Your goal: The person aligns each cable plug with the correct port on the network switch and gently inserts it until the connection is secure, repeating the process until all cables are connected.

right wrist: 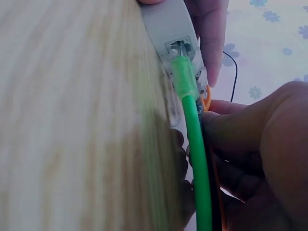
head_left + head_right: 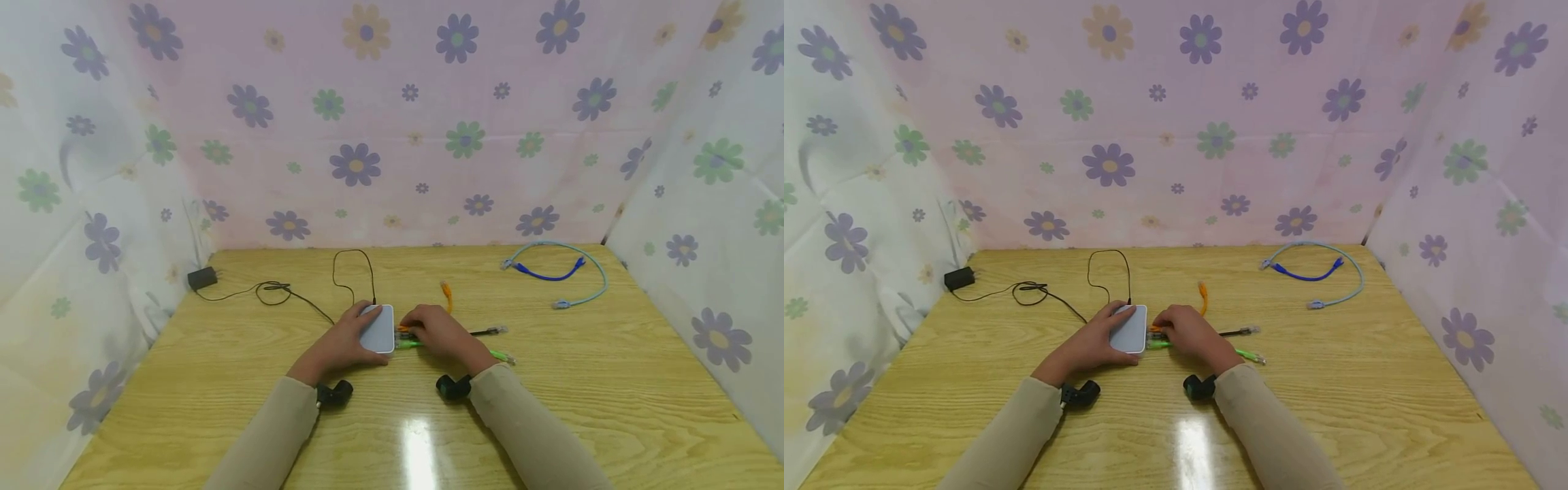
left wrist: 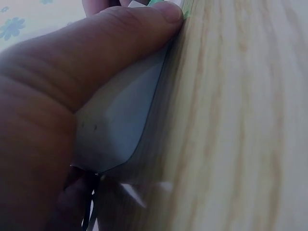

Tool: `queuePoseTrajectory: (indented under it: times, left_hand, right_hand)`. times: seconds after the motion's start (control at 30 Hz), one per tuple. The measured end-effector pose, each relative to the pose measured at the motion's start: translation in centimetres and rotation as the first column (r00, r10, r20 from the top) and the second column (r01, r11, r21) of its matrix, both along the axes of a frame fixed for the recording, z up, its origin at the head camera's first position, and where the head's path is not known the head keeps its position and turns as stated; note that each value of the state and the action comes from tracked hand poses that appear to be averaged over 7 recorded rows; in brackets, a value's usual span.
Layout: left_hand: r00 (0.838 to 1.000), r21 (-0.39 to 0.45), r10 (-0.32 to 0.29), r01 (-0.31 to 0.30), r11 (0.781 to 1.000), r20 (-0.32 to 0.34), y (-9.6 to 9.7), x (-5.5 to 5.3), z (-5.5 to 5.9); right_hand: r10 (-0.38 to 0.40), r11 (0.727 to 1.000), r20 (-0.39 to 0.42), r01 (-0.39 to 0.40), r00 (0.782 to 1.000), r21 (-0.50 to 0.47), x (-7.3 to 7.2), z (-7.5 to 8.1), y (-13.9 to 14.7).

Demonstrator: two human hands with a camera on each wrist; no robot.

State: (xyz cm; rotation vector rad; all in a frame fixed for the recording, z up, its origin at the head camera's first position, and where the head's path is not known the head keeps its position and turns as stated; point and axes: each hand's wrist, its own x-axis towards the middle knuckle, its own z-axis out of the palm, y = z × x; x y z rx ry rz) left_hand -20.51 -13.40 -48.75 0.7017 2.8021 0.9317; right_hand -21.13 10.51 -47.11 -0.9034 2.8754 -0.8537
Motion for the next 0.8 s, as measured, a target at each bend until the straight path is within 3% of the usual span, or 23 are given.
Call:
queuePoseTrajectory:
  times: [0.8]
  left_hand:
    - [1.000, -0.002, 0.018, -0.018, 1.000, -0.022, 0.19, 0.05, 0.09]
  right_hand:
    - [0.034, 0.999, 0.035, -0.033, 0.999, -0.027, -0.55, 0.26, -0.17]
